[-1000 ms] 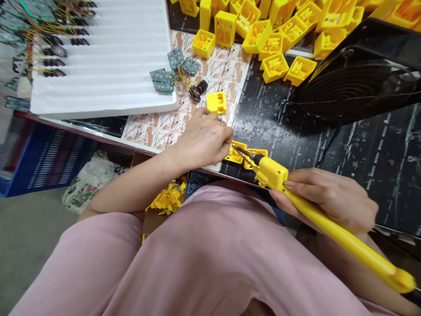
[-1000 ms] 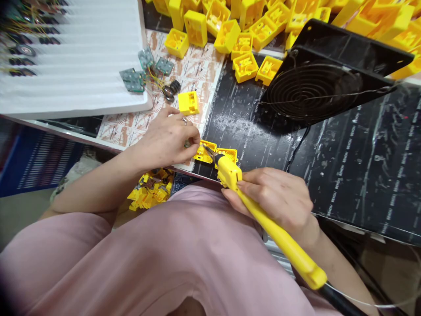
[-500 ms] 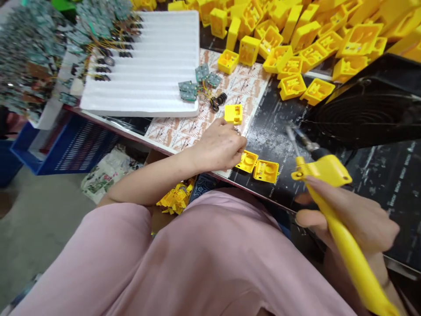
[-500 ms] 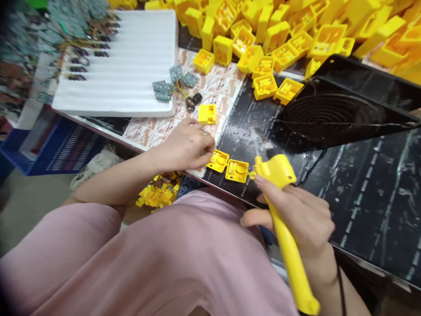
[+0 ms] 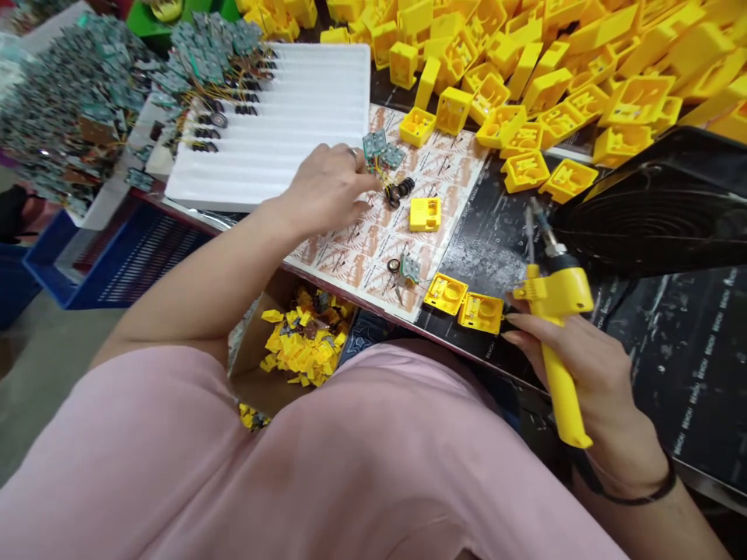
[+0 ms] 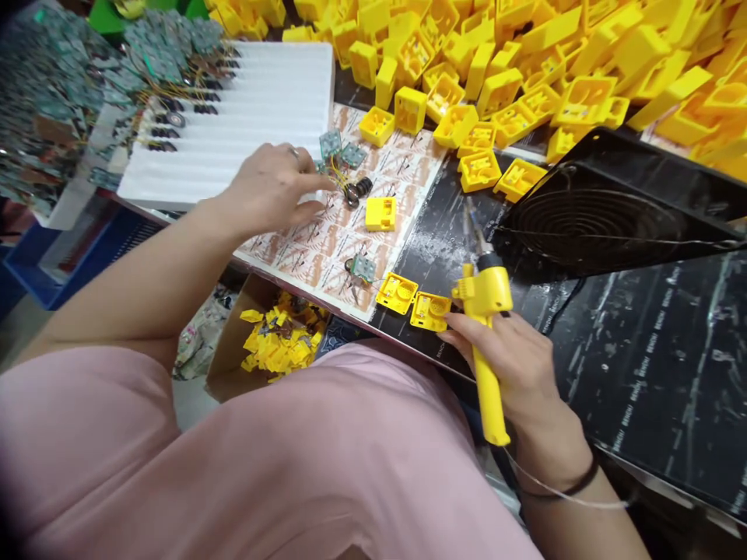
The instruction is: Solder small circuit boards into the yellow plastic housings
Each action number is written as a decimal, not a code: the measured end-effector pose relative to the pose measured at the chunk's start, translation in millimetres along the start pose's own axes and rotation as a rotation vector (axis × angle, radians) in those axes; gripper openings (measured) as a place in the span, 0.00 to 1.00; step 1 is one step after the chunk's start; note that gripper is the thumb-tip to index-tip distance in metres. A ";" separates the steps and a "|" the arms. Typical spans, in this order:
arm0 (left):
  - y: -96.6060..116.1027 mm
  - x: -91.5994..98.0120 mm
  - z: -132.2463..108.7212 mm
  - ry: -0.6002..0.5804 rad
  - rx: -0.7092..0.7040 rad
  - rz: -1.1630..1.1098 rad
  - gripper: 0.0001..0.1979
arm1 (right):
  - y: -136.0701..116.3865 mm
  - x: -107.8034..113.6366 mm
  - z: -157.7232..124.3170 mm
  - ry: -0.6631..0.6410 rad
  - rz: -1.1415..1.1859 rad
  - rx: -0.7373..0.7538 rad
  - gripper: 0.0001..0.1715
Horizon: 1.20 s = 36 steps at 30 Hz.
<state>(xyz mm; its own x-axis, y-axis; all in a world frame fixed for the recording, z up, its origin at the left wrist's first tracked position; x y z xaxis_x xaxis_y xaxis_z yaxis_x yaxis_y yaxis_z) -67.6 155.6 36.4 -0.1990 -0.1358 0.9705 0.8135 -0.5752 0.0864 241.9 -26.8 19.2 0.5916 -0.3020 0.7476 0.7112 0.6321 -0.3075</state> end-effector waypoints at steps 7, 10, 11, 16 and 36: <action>-19.3 13.2 27.1 0.320 0.038 -0.236 0.17 | -4.5 -16.6 -3.1 -0.005 0.074 -0.068 0.28; -22.9 51.3 45.2 0.628 -0.007 -0.658 0.25 | -9.8 -26.8 3.1 0.053 0.024 -0.089 0.31; -19.4 59.7 49.2 0.690 -0.022 -0.788 0.27 | -11.4 -32.2 6.5 0.054 0.010 -0.091 0.31; 42.1 50.0 24.0 0.717 -0.032 -0.841 0.19 | -15.7 -44.6 18.5 0.077 -0.013 -0.105 0.33; 114.9 -11.6 -33.1 -0.135 -0.033 -0.378 0.12 | -14.3 26.6 -20.3 0.181 0.039 -0.173 0.27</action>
<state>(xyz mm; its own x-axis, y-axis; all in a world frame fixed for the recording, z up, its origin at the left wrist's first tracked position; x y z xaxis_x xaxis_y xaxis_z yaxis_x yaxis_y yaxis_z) 10.1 64.4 27.7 -0.4056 0.1959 0.8928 0.6786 -0.5898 0.4377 255.1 -58.4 31.6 0.6672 -0.4122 0.6204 0.7316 0.5192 -0.4418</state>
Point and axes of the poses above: each hand's wrist, its own z-axis towards the middle knuckle, its own x-axis out of the back of the hand, y = z × x, the point moved 5 cm from there along z, towards the middle knuckle, and after that the axes turned 7 degrees about y, right-handed, at the moved point
